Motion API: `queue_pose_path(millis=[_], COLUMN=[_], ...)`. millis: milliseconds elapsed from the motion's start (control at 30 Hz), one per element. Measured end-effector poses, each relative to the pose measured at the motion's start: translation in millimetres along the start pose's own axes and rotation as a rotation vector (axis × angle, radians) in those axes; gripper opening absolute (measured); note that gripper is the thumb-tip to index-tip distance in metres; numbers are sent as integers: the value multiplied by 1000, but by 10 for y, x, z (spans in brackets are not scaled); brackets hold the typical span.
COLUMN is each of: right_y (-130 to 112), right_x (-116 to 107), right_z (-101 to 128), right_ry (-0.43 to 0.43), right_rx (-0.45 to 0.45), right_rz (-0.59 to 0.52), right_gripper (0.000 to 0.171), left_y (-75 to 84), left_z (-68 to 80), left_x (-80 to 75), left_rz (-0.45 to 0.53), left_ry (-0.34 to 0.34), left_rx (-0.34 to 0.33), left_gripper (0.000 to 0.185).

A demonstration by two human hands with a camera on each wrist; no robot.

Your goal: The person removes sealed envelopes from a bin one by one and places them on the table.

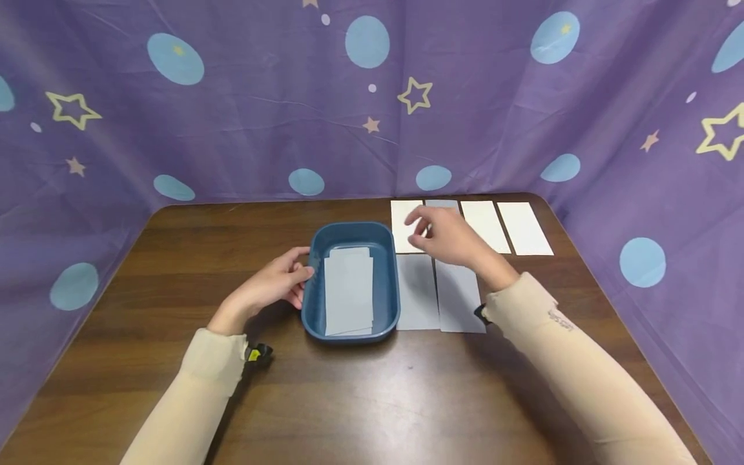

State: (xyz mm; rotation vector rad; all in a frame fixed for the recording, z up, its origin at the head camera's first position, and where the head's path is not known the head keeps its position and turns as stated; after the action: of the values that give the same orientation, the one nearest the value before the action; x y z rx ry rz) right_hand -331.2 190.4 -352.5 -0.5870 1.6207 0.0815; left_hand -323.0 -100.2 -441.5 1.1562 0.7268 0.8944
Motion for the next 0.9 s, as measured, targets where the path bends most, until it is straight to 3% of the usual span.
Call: queue_pose_path(millis=[133,267,367,500,900], right_y=[-517,-772,-825,-811,-780], right_x=[279,681,907,1064,1128], right_z=[-272,-465,-560,-633,-678], right_ry=[-82,-211,-296,-346,-313], right_rx=[-142,-218,-208,-151,-83], right_rz=[50,159,248,326,337], right_gripper=[30,37,41,47,41], left_y=[-16,-23,-17,-10,-2], left_z=[5,3,2,-1,-4], left_x=[-12,-14,-13,-7,2], left_rz=[1,2,1,0,-5], left_ry=[2,6,6,1,0], left_rx=[-6,-6,-1,1,1], left_gripper=[62,61,61,62,63])
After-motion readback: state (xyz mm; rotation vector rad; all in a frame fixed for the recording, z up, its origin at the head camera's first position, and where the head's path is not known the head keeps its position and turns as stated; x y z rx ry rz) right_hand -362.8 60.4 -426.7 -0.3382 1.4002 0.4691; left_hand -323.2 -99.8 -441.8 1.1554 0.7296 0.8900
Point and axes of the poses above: each hand's wrist, its own z-axis away from the middle knuckle, its own x-axis out of the palm, y = z × x, the point moved 9 cm from there along -z, towards the middle knuckle, and after that the axes turned 15 degrees about z, right-handed, at the moved point
